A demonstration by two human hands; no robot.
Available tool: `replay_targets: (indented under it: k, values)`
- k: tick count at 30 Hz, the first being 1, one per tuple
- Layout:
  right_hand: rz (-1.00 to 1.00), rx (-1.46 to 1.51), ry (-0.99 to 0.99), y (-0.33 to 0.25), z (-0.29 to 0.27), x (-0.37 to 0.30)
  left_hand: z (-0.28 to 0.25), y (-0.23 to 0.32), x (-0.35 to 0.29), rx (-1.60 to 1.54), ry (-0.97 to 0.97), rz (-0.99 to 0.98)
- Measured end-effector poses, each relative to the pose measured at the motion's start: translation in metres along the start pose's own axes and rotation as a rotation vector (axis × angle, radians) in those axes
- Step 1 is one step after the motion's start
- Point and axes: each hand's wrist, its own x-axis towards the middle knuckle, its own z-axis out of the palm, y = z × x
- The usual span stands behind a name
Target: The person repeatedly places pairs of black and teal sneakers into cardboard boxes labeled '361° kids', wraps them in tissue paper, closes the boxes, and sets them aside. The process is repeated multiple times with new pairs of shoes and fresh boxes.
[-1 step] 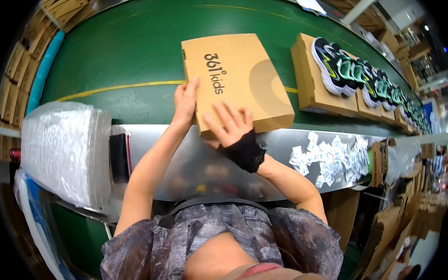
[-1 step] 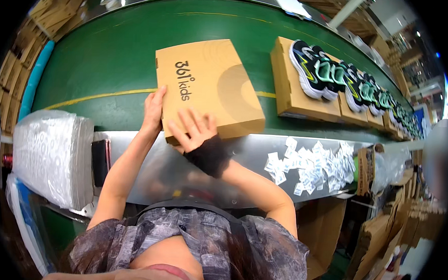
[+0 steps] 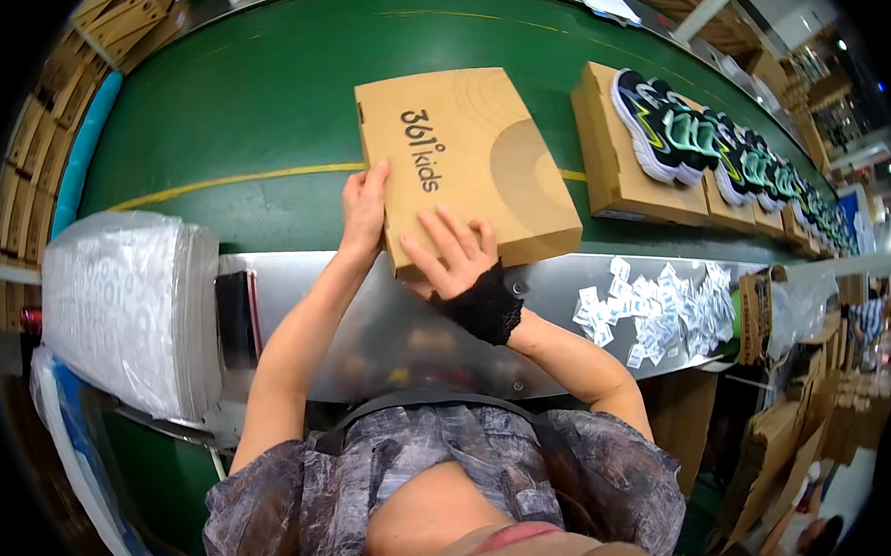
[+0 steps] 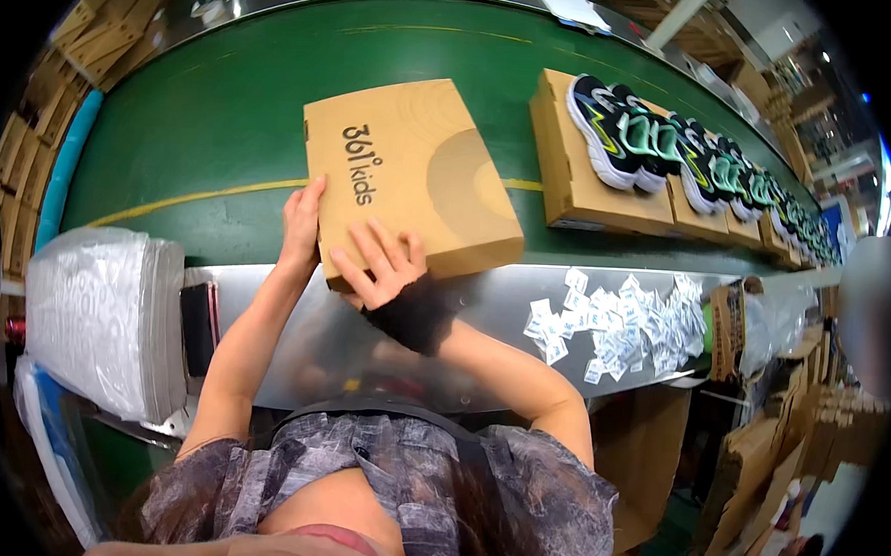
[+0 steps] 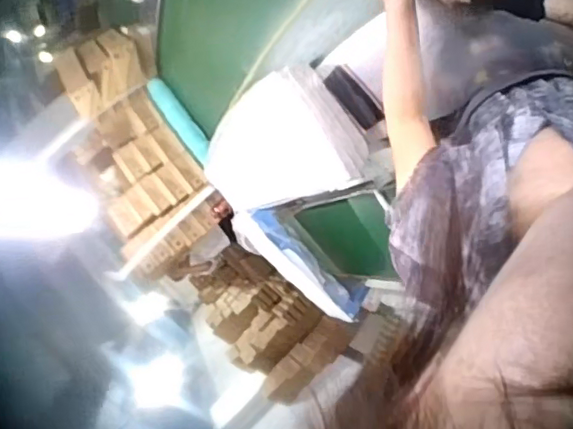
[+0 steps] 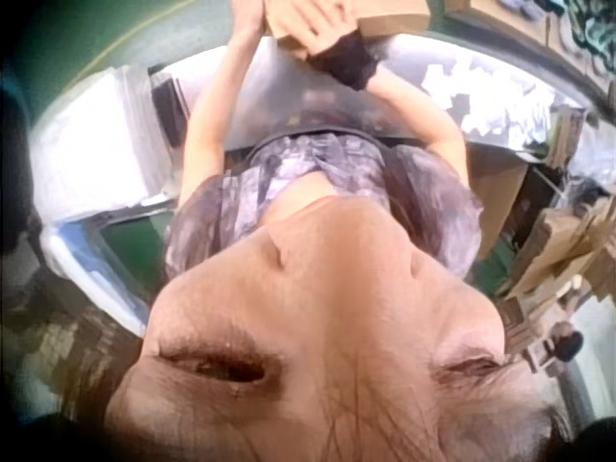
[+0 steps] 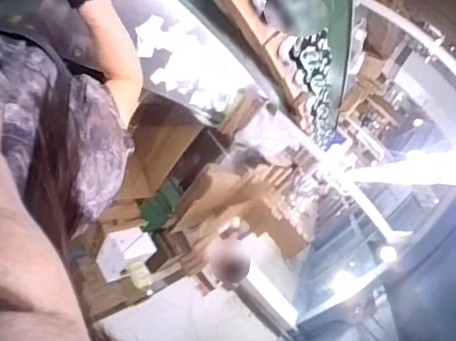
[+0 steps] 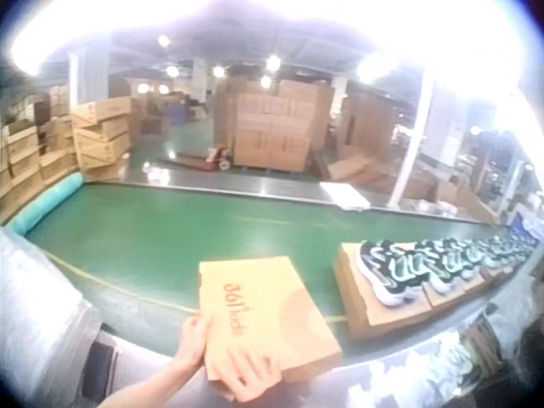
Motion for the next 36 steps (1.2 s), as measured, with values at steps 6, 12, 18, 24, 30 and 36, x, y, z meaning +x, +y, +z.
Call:
replay_targets:
  k: [6, 12, 18, 24, 30, 36]
  values:
    - [-0.115, -0.027, 0.199, 0.008, 0.026, -0.031, -0.006, -0.03, 0.001, 0.113, 0.064, 0.017]
    - [-0.044, 0.129, 0.231, 0.075, -0.018, -0.013, -0.009, -0.017, 0.015, -0.04, -0.293, -0.297]
    - [0.237, -0.52, 0.221, 0.237, -0.126, -0.017, -0.083, 0.01, 0.022, -0.114, -0.182, -0.097]
    - [0.866, -0.454, -0.511, 0.292, -0.167, -0.001, -0.237, 0.124, -0.079, 0.865, 0.545, 1.063]
    - [0.88, -0.331, -0.343, 0.286, -0.166, 0.005, -0.234, 0.199, -0.233, -0.387, 0.893, 0.72]
    - [0.579, -0.069, -0.287, 0.205, -0.178, 0.007, -0.256, 0.18, -0.256, -0.348, 1.029, 0.622]
